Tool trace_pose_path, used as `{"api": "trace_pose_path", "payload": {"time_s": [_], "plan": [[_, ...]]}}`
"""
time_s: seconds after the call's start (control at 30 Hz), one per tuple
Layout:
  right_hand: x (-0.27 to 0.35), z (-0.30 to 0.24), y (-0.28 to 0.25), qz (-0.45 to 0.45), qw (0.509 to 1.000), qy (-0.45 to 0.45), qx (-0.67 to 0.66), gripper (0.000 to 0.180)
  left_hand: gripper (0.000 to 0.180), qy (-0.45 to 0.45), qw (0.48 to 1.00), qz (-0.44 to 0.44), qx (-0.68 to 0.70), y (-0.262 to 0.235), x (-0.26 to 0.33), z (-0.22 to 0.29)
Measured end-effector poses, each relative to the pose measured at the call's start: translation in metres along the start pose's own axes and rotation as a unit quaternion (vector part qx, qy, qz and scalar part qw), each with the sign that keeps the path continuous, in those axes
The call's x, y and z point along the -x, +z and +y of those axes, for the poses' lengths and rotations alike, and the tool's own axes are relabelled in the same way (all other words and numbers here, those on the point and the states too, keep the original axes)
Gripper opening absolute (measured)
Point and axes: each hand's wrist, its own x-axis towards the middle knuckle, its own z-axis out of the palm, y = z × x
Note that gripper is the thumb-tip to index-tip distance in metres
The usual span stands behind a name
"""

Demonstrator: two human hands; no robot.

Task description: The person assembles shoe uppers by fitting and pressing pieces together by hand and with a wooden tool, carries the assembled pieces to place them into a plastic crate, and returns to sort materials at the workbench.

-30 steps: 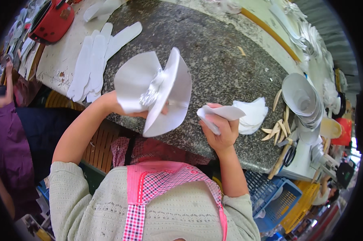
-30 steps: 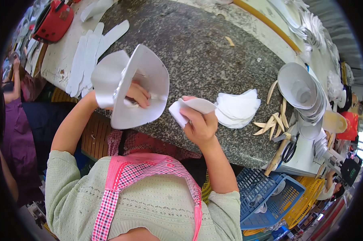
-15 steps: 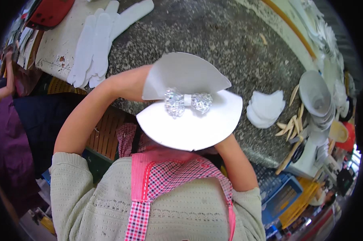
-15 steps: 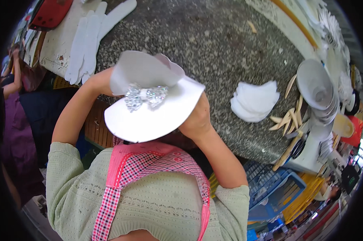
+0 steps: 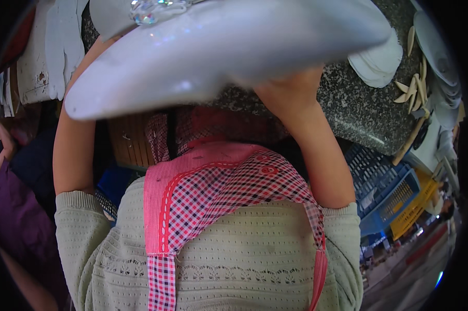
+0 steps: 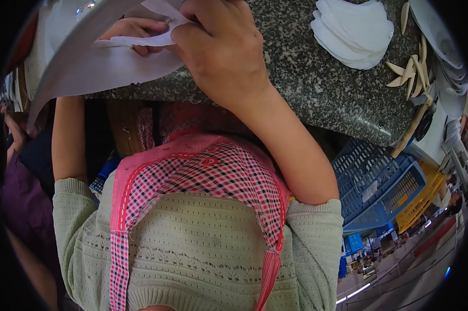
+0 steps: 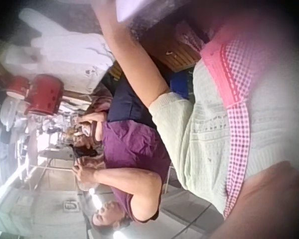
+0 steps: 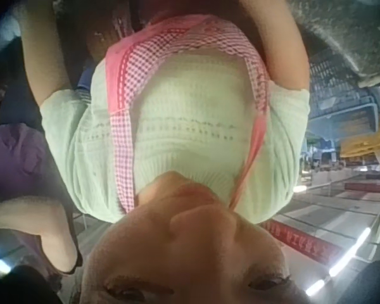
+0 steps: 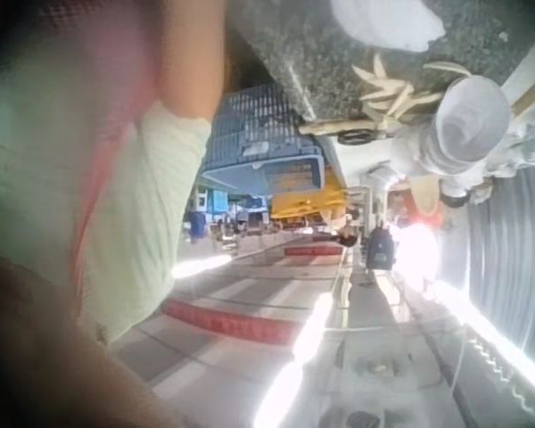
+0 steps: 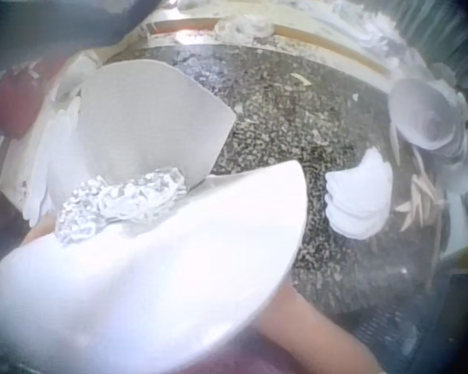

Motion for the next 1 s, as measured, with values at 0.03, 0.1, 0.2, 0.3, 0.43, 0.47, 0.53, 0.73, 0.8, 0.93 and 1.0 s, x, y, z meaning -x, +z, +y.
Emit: {"api": "trace_pose_path", "payload": {"time_s": [0.03, 0.1, 0.2, 0.3, 0.43, 0.47, 0.53, 0.73, 0.8, 0.93, 1.0], "plan": [[-0.006, -0.003, 0.001, -0.001, 1.0, -0.013, -0.018, 0.035, 0.037, -0.002, 1.0, 0.009, 0.0, -0.002, 0.001, 0.001], [-0.008, -0.011, -0.001, -0.01, 0.999, -0.027, -0.033, 0.033, 0.037, -0.001, 1.0, 0.025, 0.007, -0.002, 0.003, 0.002], [-0.011, -0.018, -0.004, -0.019, 0.998, -0.038, -0.046, 0.03, 0.038, 0.004, 0.999, 0.046, 0.021, -0.002, 0.006, 0.005], [-0.015, -0.02, -0.003, -0.022, 0.998, -0.037, -0.055, 0.027, 0.038, 0.006, 0.997, 0.067, 0.034, -0.002, 0.008, 0.006], [-0.016, -0.017, -0.004, -0.035, 0.998, -0.027, -0.036, 0.023, 0.038, 0.013, 0.993, 0.094, 0.069, 0.004, 0.003, 0.007], [-0.01, -0.016, -0.005, -0.046, 0.998, -0.028, -0.019, 0.023, 0.038, 0.01, 0.991, 0.102, 0.085, 0.007, 0.001, 0.007], [-0.006, -0.015, 0.001, -0.055, 0.997, -0.045, 0.01, 0.021, 0.038, -0.018, 0.981, 0.128, 0.146, 0.016, 0.001, 0.006], [-0.022, -0.025, -0.005, -0.069, 0.982, 0.049, -0.169, 0.014, 0.047, 0.12, 0.985, 0.086, 0.088, 0.021, -0.018, 0.056], [-0.019, -0.02, 0.0, -0.004, 0.994, -0.004, -0.112, 0.018, 0.045, 0.143, 0.987, 0.074, -0.016, 0.02, -0.021, 0.067], [-0.026, -0.021, -0.006, 0.018, 0.992, -0.035, -0.117, 0.017, 0.042, 0.177, 0.967, 0.053, -0.175, 0.014, -0.025, 0.073], [-0.016, -0.023, -0.002, -0.046, 0.989, 0.023, -0.139, 0.021, 0.044, 0.11, 0.991, 0.054, 0.051, 0.013, -0.027, 0.069]]}}
